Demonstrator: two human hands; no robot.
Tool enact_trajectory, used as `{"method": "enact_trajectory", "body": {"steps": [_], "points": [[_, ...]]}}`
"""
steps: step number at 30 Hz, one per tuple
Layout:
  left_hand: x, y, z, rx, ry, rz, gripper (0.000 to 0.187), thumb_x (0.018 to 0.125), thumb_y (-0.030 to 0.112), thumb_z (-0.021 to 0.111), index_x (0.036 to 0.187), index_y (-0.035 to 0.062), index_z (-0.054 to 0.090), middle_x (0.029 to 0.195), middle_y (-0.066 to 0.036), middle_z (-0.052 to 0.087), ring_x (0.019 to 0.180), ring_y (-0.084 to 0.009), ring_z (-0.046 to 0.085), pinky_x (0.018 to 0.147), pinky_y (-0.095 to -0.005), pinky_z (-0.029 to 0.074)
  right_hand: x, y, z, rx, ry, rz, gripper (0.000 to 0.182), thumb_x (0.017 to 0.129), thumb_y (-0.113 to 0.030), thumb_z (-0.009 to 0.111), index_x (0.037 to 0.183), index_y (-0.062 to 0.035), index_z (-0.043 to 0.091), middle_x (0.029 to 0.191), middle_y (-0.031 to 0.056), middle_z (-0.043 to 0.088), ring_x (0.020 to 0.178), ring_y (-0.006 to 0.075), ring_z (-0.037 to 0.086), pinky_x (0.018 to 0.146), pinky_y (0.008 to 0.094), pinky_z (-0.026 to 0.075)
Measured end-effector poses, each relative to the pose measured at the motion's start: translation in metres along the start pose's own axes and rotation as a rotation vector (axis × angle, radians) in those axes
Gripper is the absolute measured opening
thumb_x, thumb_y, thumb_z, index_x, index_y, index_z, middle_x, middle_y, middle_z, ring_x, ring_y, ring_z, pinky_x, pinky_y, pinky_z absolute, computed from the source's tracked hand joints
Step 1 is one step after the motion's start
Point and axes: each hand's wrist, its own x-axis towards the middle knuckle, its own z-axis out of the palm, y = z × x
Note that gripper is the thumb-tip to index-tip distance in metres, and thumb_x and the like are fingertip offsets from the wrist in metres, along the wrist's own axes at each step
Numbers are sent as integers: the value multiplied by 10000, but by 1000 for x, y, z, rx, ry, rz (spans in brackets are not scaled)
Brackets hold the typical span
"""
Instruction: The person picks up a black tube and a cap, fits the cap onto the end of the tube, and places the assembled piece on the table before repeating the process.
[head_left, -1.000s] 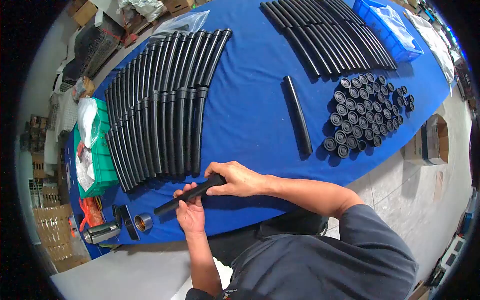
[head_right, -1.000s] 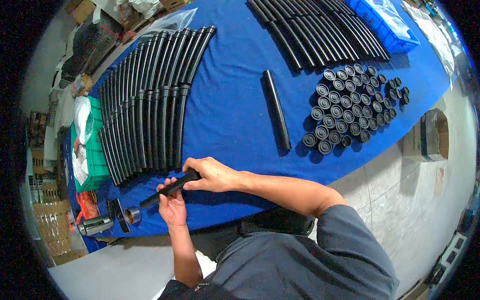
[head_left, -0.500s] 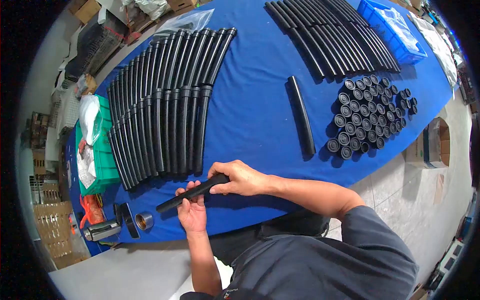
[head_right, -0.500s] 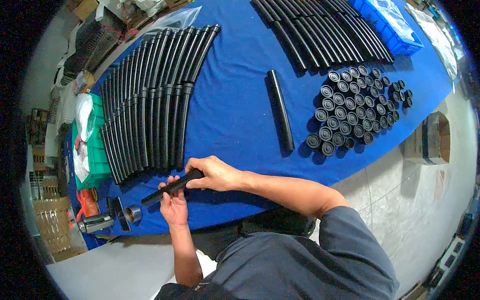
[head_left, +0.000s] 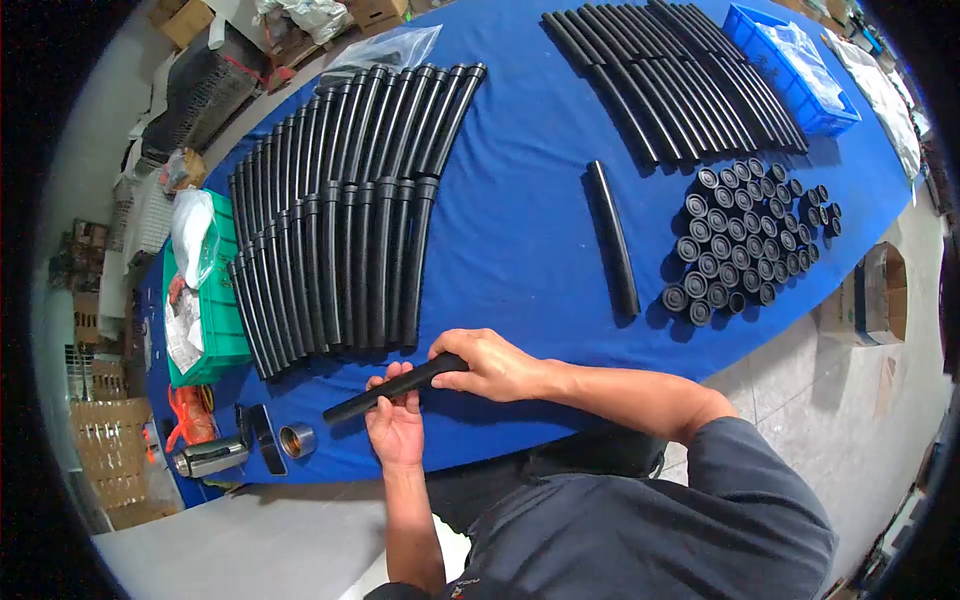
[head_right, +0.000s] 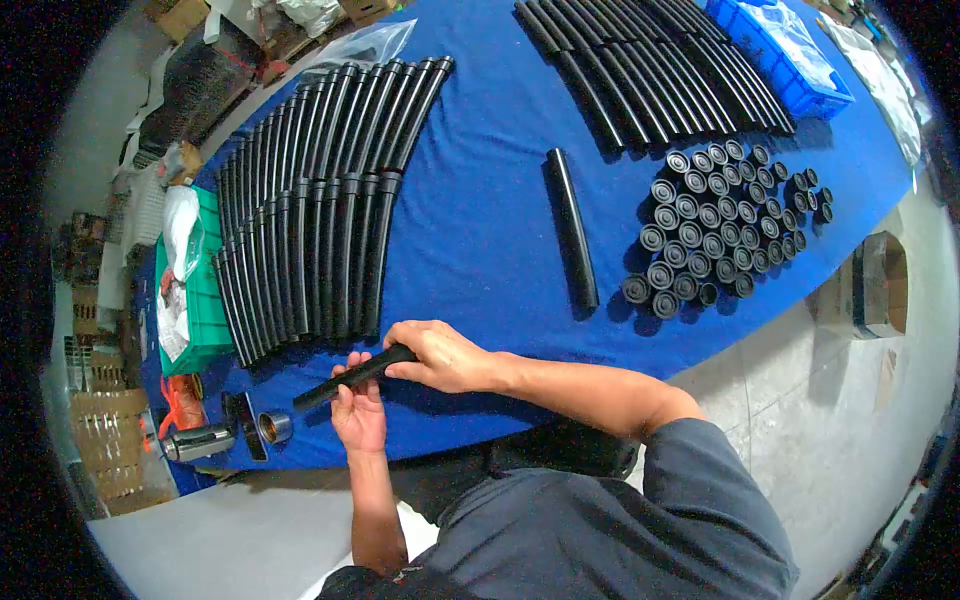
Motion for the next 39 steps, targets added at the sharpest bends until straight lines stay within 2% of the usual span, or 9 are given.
{"method": "enact_trajectory", "body": {"steps": [5, 7, 12, 18, 21, 22, 26, 29, 39], "points": [[0, -1, 1, -4, 17, 12, 333, 921, 59, 710, 1215, 54, 556, 1318, -217, 623, 1309, -388, 550, 1111, -513, 486, 1, -11, -4, 32, -36, -6, 423, 841, -177, 790, 1170, 5, 597, 970, 181, 671, 919, 325, 675, 805, 412, 522], [-1, 1, 2, -4, 18, 2, 337, 914, 38, 710, 1215, 57, 558, 1313, -215, 626, 1316, -390, 544, 1124, -526, 468, 4, -13, -5, 234, -52, 266, 389, 879, -211, 787, 1141, 14, 606, 906, 122, 722, 812, 176, 715, 724, 329, 557], [0, -1, 2, -1, -24, 9, 352, 908, 12, 703, 1227, 85, 575, 1326, -211, 618, 1329, -383, 534, 1138, -519, 457, 4, -11, -2, 375, -85, 344, 299, 899, -212, 746, 1076, 2, 636, 710, 105, 698, 650, 187, 705, 618, 342, 546], [1, -2, 8, 35, 11, 7, 342, 917, 39, 706, 1229, 81, 572, 1327, -215, 616, 1328, -382, 535, 1131, -512, 466, 5, -11, -5, 261, -97, 302, 267, 901, -177, 726, 1087, -6, 640, 729, 124, 695, 654, 214, 702, 609, 377, 535], [2, -2, 7, -12, 16, -24, 330, 920, 51, 707, 1220, 75, 571, 1320, -216, 618, 1328, -387, 534, 1122, -511, 474, 7, -4, -1, -48, 40, -124, 302, 881, -160, 761, 1101, 11, 646, 818, 119, 702, 681, 176, 689, 640, 337, 536], [2, -3, 3, -12, -2, -6, 312, 924, 43, 699, 1209, 69, 572, 1323, -217, 615, 1326, -392, 534, 1117, -515, 477, 8, -4, 0, -19, 31, -136, 331, 883, -187, 760, 1117, 7, 628, 805, 131, 705, 689, 190, 704, 621, 369, 538], [3, -1, -2, -64, -61, 2, 300, 952, 35, 652, 1237, 53, 560, 1344, -226, 603, 1357, -403, 498, 1138, -525, 456, 7, -16, -4, 418, -111, 451, 367, 895, -211, 773, 1127, 29, 620, 786, 62, 688, 681, 124, 681, 600, 318, 545], [3, -1, 9, -33, -5, -15, 294, 919, 35, 699, 1187, 79, 584, 1331, -213, 611, 1327, -386, 536, 1098, -500, 499, 6, -11, -1, 519, -109, 519, 347, 905, -205, 762, 1122, 28, 625, 772, 44, 690, 666, 120, 679, 593, 291, 541], [1, -1, 10, 10, 1, -22, 262, 952, 100, 681, 1195, 81, 587, 1309, -205, 629, 1307, -371, 558, 1077, -488, 517, 7, -12, -4, 277, -118, 327, 286, 892, -152, 745, 1104, 3, 631, 764, 82, 687, 673, 157, 682, 608, 331, 529]]}}
